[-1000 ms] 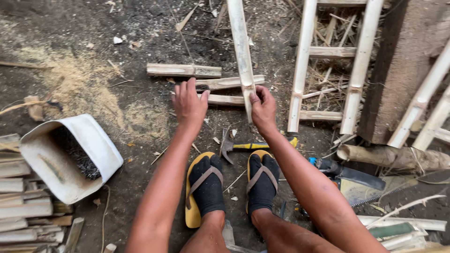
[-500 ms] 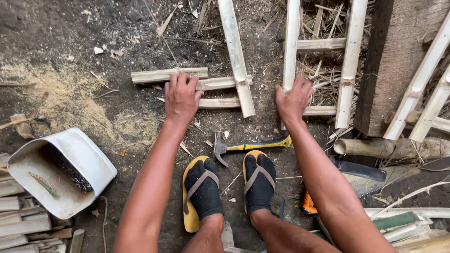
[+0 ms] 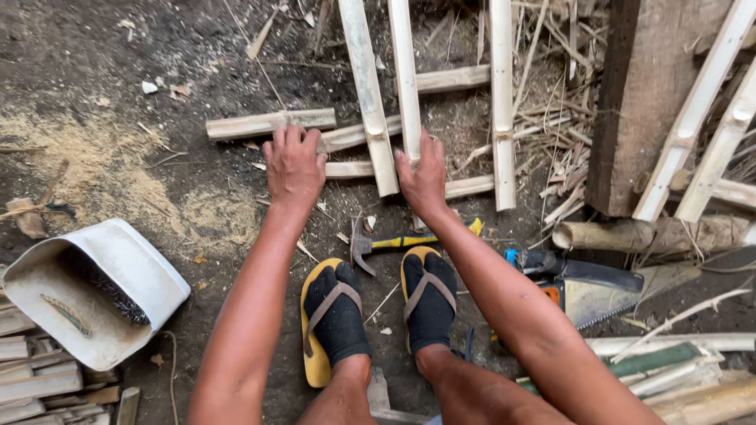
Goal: The person assembles a wooden ladder-like structure by placing short wooden slats between two vertical bamboo poles and securing them with nails using a hammer. The person repeatedly picks up slats, positions them, and hammers nails to fasten them.
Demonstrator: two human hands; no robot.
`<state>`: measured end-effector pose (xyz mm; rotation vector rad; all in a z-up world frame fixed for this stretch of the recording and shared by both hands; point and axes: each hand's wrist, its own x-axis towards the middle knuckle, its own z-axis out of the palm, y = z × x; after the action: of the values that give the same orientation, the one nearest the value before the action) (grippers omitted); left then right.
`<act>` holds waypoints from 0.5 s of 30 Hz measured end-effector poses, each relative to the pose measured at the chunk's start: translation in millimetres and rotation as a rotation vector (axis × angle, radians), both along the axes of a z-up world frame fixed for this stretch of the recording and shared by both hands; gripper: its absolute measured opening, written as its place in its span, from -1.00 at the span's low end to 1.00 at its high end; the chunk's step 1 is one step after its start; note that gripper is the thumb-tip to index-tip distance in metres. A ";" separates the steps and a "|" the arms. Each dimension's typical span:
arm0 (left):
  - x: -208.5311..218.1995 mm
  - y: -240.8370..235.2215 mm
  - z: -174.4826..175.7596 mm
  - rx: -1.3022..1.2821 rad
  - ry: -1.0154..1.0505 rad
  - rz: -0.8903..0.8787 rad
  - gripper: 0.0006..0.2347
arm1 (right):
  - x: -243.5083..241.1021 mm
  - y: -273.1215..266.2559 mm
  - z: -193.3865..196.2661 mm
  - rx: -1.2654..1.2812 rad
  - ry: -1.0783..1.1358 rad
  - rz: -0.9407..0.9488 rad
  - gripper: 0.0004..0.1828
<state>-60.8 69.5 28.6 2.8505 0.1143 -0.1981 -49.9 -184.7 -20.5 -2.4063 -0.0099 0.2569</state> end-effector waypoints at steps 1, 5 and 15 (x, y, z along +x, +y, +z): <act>2.4 0.4 1.3 -0.002 -0.011 0.003 -0.74 | 3.1 2.3 2.6 0.044 -0.001 -0.006 -0.28; -2.4 -2.8 1.3 0.006 -0.135 0.010 -0.72 | 12.2 9.9 13.7 -0.107 -0.159 0.002 -0.23; -45.8 -13.1 -17.8 -0.089 -0.002 -0.183 -0.80 | 18.3 41.8 71.4 -0.116 0.212 0.218 -0.39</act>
<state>-106.6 56.4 10.8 2.7709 -0.1520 -0.2321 -31.6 -143.0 50.8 -2.4819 -0.1657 0.6283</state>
